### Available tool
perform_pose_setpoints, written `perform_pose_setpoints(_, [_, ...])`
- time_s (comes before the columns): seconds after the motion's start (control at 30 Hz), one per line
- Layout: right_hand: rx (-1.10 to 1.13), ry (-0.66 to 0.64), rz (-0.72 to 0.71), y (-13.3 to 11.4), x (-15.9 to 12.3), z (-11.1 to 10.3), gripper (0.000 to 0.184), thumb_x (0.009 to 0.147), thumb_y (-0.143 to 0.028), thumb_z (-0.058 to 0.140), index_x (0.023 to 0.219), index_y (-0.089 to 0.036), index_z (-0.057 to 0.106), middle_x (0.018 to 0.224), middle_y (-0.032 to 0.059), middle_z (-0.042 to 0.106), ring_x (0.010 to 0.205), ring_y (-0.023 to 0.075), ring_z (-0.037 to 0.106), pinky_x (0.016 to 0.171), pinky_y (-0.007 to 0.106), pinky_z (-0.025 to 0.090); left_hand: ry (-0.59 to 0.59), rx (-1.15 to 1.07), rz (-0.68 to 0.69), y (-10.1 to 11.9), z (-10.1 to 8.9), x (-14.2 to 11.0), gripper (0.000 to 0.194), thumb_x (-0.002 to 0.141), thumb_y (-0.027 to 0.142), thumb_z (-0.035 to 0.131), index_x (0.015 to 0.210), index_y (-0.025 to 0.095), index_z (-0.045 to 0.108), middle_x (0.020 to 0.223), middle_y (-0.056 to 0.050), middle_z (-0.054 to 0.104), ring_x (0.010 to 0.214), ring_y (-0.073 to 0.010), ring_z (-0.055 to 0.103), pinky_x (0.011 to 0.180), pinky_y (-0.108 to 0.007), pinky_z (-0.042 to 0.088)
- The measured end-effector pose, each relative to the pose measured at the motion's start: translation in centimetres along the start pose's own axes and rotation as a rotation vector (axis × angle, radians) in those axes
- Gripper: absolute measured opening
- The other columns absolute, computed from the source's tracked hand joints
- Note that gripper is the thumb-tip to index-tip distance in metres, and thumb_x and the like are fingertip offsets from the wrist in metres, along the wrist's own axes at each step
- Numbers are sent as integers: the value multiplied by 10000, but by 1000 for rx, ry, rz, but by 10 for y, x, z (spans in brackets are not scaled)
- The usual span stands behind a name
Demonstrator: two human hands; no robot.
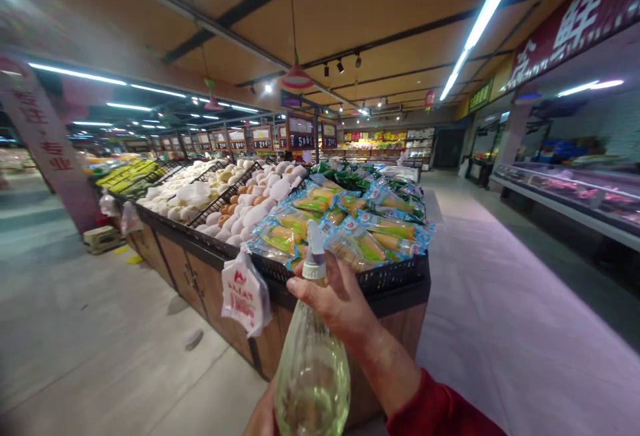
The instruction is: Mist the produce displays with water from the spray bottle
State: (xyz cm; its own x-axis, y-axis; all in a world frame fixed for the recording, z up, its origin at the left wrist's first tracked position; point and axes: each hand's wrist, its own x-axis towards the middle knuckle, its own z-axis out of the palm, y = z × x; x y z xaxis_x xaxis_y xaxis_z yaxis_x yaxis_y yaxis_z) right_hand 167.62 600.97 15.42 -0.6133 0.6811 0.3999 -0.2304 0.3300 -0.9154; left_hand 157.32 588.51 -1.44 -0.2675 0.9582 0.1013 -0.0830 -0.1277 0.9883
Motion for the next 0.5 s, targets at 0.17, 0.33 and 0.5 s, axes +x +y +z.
perform_pose_setpoints(0.17, [56,20,6,-2,12,-60,415,764,-436,770,1089,-210,646,897,2,654,798,229,680,797,391,510,-92,-138,56,10,57,37,897,538,222,856,1370,209,522,1279,-81,719,1165,-291,672,996,-319,510])
perform_pose_setpoints(0.33, [-61,64,20,3,13,-107,308,770,-451,783,940,-203,717,1040,60,730,1027,293,668,919,419,476,-131,-99,36,10,97,62,837,561,341,864,1310,183,526,1295,-131,706,1141,-300,681,962,-328,522])
perform_pose_setpoints(0.5, [39,-11,22,15,13,-148,384,761,-390,789,1086,-214,687,1028,53,739,1021,276,685,905,400,494,-233,-91,51,-6,120,88,924,603,515,875,1395,215,505,1298,-132,691,1172,-324,663,998,-377,515])
